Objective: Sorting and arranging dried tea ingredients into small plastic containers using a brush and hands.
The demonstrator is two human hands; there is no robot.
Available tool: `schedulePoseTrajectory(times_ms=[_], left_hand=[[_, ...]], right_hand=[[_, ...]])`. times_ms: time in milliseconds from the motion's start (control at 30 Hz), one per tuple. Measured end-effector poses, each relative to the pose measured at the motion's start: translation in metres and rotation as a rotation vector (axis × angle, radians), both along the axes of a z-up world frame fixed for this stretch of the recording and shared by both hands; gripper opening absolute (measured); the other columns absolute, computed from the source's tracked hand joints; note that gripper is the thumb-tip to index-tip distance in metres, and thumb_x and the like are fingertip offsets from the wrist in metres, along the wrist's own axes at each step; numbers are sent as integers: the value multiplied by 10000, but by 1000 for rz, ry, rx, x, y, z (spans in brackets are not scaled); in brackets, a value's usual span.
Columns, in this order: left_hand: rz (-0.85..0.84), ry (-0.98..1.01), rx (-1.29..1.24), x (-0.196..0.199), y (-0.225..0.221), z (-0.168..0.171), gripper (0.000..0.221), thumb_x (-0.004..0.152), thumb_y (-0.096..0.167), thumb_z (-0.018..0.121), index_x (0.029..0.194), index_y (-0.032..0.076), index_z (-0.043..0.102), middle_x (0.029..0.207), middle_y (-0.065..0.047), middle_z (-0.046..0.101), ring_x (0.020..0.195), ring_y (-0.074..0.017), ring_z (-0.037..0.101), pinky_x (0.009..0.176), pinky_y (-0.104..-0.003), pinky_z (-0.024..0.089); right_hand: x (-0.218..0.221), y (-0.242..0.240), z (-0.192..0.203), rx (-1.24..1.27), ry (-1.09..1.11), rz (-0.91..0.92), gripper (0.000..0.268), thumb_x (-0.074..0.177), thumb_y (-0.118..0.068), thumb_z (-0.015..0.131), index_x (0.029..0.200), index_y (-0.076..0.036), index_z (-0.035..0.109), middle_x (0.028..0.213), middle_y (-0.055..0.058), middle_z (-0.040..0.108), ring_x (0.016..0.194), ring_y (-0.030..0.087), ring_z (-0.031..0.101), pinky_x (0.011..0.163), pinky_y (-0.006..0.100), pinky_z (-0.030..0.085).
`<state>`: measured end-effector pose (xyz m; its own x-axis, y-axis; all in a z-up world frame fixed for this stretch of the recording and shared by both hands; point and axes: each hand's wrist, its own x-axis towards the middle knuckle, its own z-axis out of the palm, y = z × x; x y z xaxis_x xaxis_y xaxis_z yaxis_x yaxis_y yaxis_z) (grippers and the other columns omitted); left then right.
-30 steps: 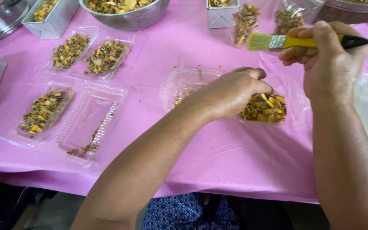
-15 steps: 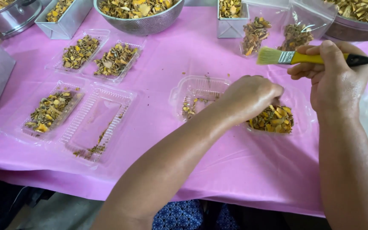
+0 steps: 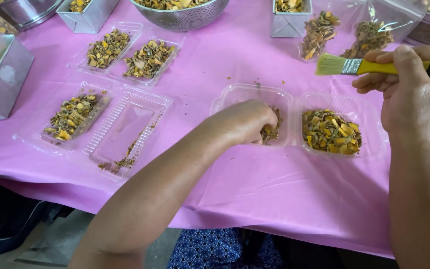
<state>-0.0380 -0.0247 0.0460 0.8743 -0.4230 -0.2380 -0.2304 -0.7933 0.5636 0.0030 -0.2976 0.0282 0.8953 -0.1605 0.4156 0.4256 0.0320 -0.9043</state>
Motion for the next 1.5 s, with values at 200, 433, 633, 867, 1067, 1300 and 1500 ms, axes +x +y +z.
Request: schedulePoseTrajectory(times_ms=[200,433,633,867,1067,1300,1500], left_hand=[[68,61,1,7,2,-24,212,662,-5,463,636,172,348,596,-14,314,563,-184,250,522,-375,203],[-104,-265,41,56,19,-52,215,872,95,622,916,230,783,712,40,722,567,-132,628,540,-326,470],[118,-156,-229,34,48,-29,150,821,82,739,913,175,812,859,3,814,690,-82,712,620,-254,531],[245,-53,-387,31,52,-18,102,847,78,815,910,158,813,859,2,780,705,-98,721,643,-234,582],[150,2,-836,49,54,-43,102,831,-61,787,900,13,773,909,-79,764,786,-132,714,694,-247,662],[231,165,-1083,53,52,-53,179,843,-118,746,1009,-56,717,907,-207,758,799,-282,774,712,-337,686],[228,161,-1157,53,49,-58,123,848,-102,755,944,-40,710,865,-190,751,767,-285,774,636,-303,669]], right_hand=[[0,1,-6,-24,-16,-1,234,1129,-216,561,956,-84,645,1068,143,734,706,259,766,607,309,630],[-8,10,-1,-10,-64,6,240,1116,-191,581,986,-4,655,1042,208,715,670,299,742,600,320,628],[-39,42,15,42,-36,313,209,1081,16,535,932,27,681,974,232,716,630,279,726,559,294,648],[-40,55,-1,25,18,310,222,1075,-168,591,1002,12,699,1037,233,741,612,277,726,521,295,610],[-40,55,1,207,15,298,230,1030,-155,578,913,-16,719,996,214,754,612,312,716,561,335,625],[-37,59,-5,175,88,395,263,1020,-141,575,885,30,723,940,240,756,512,300,681,451,332,547],[-38,57,0,198,-82,390,242,1057,-176,585,932,-34,736,969,185,759,598,246,737,515,301,639]])
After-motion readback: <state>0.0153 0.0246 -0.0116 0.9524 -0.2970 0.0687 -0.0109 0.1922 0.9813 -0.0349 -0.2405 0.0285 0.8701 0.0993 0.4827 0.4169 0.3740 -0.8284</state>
